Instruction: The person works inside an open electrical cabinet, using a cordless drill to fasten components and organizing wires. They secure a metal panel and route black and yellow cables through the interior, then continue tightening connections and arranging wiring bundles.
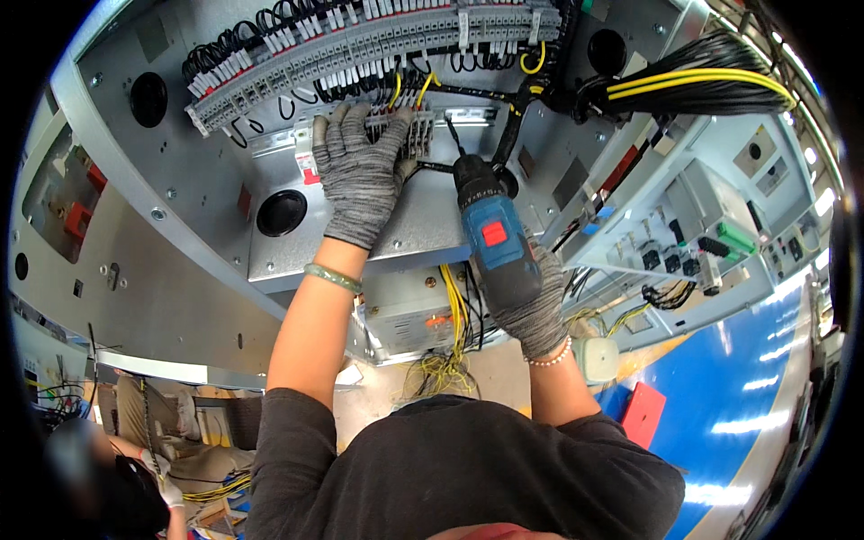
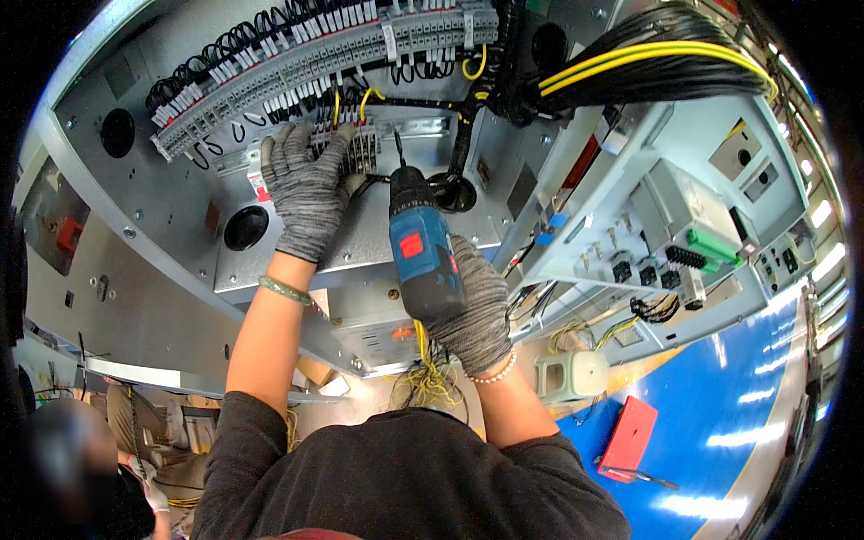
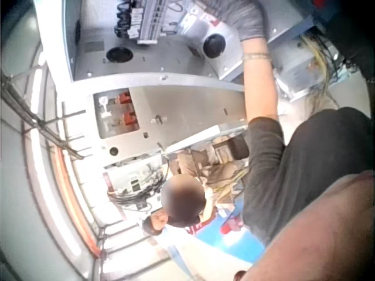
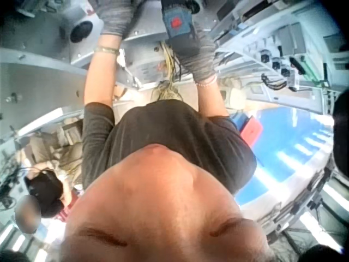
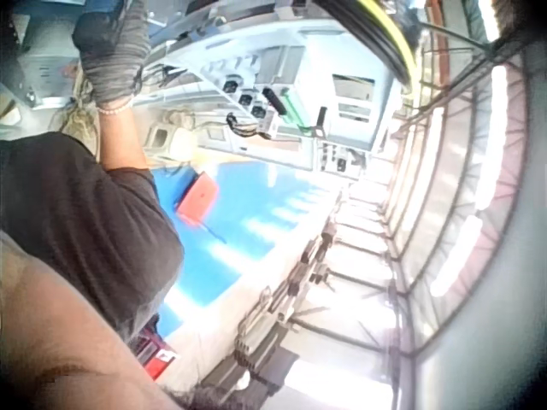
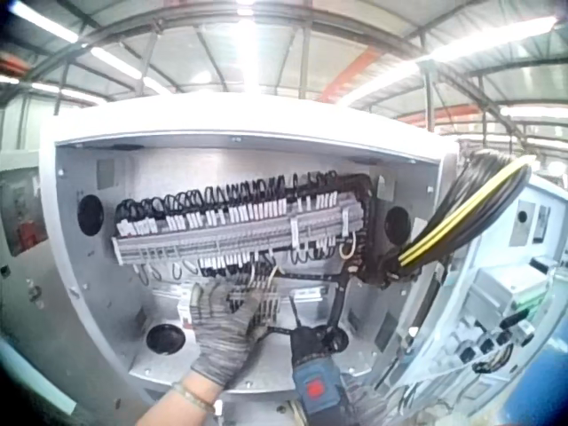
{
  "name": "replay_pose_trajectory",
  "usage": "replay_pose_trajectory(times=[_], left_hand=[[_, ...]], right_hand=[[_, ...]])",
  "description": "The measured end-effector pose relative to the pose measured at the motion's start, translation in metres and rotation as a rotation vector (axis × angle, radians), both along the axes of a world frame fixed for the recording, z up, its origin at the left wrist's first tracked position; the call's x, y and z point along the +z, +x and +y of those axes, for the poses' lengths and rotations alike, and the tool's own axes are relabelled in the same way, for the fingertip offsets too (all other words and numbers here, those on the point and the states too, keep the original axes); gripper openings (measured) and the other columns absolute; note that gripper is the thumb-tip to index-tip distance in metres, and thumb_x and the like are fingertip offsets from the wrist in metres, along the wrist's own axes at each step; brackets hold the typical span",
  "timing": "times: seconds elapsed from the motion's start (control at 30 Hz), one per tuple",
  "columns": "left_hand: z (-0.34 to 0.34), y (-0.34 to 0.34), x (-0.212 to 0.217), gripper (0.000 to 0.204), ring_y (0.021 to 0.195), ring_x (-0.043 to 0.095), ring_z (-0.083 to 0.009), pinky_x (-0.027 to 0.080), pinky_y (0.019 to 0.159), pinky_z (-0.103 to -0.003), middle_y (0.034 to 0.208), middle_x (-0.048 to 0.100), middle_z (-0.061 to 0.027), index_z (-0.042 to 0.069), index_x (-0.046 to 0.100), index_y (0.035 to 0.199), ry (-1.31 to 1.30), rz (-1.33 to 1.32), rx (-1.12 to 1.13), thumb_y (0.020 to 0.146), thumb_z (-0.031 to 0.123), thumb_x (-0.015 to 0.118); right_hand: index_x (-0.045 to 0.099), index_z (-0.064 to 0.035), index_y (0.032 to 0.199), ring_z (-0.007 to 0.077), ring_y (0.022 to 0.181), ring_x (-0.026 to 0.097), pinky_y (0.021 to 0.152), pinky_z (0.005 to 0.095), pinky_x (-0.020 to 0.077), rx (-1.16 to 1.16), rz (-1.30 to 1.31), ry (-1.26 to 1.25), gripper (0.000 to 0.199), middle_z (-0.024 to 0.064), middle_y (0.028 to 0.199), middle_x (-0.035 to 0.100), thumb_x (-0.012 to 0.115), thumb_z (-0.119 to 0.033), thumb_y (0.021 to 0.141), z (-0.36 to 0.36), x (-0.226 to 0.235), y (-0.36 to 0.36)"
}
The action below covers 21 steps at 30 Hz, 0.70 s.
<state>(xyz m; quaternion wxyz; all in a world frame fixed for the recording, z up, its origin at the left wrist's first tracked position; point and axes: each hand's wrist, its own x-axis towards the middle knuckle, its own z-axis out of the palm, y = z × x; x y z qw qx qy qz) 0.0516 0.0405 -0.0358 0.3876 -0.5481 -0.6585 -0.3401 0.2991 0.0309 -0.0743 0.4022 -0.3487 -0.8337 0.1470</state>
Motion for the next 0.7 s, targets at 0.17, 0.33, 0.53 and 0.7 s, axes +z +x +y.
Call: replay_pose_trajectory(times=[0.17, 0.33, 0.53, 0.7], left_hand=[[0.000, 0.001, -0.001, 0.073, 0.128, 0.043, -0.0357, 0.022, 0.113, -0.056, 0.128, 0.053, -0.0140, 0.029, 0.065, 0.125, 0.020, -0.003, -0.005, 0.056, 0.041, 0.086], [-0.001, 0.001, -0.003, 0.072, 0.128, 0.043, -0.0352, 0.021, 0.114, -0.055, 0.128, 0.054, -0.0135, 0.028, 0.065, 0.124, 0.029, 0.013, 0.016, 0.056, 0.042, 0.085], [-0.001, 0.001, -0.001, 0.066, 0.126, 0.044, -0.0322, 0.023, 0.113, -0.053, 0.125, 0.054, -0.0093, 0.033, 0.065, 0.122, 0.027, 0.017, 0.018, 0.059, 0.040, 0.083], [-0.001, 0.002, 0.002, 0.069, 0.125, 0.045, -0.0327, 0.024, 0.113, -0.054, 0.124, 0.054, -0.0092, 0.031, 0.066, 0.122, 0.012, 0.023, 0.054, 0.056, 0.042, 0.085]], right_hand=[[0.065, -0.0121, 0.114, 0.0306, 0.097, 0.066, 0.083, 0.0425, 0.0537, 0.022, -0.251, 0.310, 0.037, 0.0117, 0.108, 0.068, 0.070, -0.020, 0.079, 0.007, 0.008, 0.014], [0.056, -0.0027, 0.124, 0.0261, 0.104, 0.065, 0.090, 0.0355, 0.0522, 0.116, -0.126, -0.087, 0.045, 0.0139, 0.113, 0.066, 0.067, -0.021, 0.085, 0.006, 0.010, 0.020], [0.056, -0.0007, 0.123, 0.0317, 0.098, 0.065, 0.086, 0.0411, 0.0530, 0.092, -0.060, -0.059, 0.050, 0.0184, 0.108, 0.065, 0.070, -0.026, 0.083, -0.002, 0.009, 0.012], [0.057, 0.0011, 0.120, 0.0344, 0.096, 0.065, 0.080, 0.0430, 0.0543, 0.025, -0.061, -0.016, 0.063, 0.0211, 0.105, 0.065, 0.079, -0.034, 0.073, -0.013, 0.018, 0.000]])
